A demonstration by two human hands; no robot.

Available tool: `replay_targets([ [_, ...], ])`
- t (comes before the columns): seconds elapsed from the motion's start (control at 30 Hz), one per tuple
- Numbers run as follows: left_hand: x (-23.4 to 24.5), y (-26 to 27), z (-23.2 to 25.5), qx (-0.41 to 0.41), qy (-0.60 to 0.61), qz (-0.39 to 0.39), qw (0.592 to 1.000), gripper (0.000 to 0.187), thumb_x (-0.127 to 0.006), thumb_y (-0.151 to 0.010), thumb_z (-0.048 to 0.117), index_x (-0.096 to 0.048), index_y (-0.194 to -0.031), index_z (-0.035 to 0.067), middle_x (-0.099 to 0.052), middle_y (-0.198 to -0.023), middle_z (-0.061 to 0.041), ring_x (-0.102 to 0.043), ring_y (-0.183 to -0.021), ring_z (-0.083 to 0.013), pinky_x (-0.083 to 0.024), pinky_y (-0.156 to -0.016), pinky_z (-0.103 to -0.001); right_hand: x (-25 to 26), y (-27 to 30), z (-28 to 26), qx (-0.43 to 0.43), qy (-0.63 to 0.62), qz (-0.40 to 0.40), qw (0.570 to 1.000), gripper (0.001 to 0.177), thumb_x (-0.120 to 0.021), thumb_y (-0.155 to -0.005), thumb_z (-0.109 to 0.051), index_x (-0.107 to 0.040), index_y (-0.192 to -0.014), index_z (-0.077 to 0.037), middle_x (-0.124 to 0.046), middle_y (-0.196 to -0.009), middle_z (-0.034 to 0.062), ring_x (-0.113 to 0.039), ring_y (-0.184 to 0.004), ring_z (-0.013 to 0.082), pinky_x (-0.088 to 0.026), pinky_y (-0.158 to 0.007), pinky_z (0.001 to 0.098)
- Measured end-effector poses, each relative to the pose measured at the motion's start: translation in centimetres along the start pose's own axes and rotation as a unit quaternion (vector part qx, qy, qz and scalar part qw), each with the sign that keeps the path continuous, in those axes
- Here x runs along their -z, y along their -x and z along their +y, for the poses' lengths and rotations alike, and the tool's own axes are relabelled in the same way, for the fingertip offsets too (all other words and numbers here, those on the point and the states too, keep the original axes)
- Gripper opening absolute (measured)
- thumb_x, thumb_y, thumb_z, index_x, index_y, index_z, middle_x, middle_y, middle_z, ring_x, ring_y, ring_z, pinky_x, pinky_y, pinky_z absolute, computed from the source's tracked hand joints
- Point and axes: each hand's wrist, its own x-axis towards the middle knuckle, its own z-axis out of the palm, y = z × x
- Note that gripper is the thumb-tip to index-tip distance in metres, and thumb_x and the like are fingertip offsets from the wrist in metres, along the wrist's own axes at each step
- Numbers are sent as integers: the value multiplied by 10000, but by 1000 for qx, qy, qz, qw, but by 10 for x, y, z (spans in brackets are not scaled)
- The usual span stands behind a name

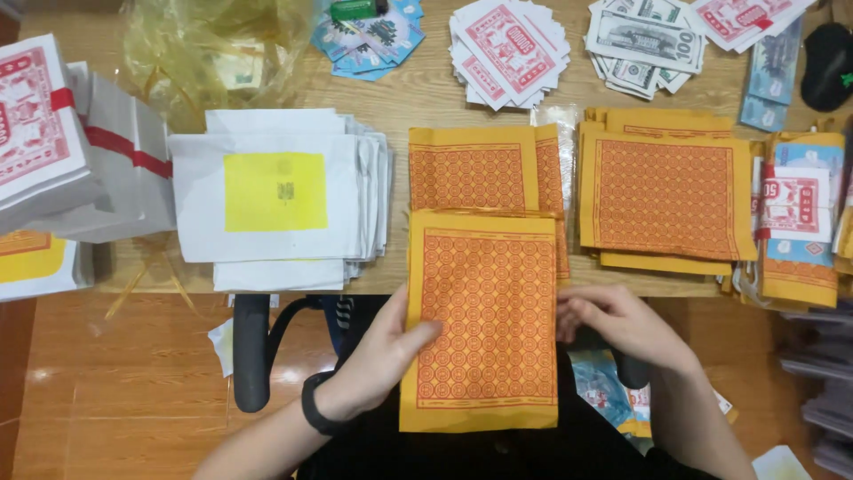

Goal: Sorting and stacking ritual papers on a desk.

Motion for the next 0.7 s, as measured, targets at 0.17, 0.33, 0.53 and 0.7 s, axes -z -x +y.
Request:
replay_targets([
  [0.17, 13, -8, 9, -87, -81, -23, 993, 423, -551, -910, 140, -480, -1313, 30, -588, -1304, -87, -520, -1208, -150, -397, -1055, -337, -24, -11, 8, -5, -177, 70, 982, 285, -622, -899, -172, -669, -1115, 9, -561, -729, 9, -364, -509, 59, -230, -411, 212],
  [0.33, 0, -55, 57, -254, -65, 24, 965, 584, -458, -964, 37, -182, -1478, 28, -200, -1592, -194, -178, -1508, -290, -129, -1251, -391, -13, -30, -49, 209, -314, 196, 905, 181, -636, -890, -92, -603, -991, 55, -663, -972, 97, -628, -861, 150, -519, -742, 271],
  [0.53, -51, -27, 109, -366, -281, 63, 885, 525, -468, -982, 301, -392, -1413, 11, -439, -1408, -168, -440, -1348, -309, -344, -1167, -434, -20, -36, -106, 247, -105, 309, 912, 218, -633, -920, -182, -626, -956, 33, -624, -866, 36, -541, -782, 90, -462, -668, 248],
  [0.7, -54, -50, 91, -344, -225, 57, 910, 597, -529, -980, 287, -311, -1466, 18, -384, -1401, -187, -384, -1382, -294, -287, -1219, -398, -43, -43, -145, 290, -102, 227, 924, 318, -639, -896, -79, -585, -1172, 70, -607, -1118, 114, -585, -1040, 167, -509, -954, 286],
])
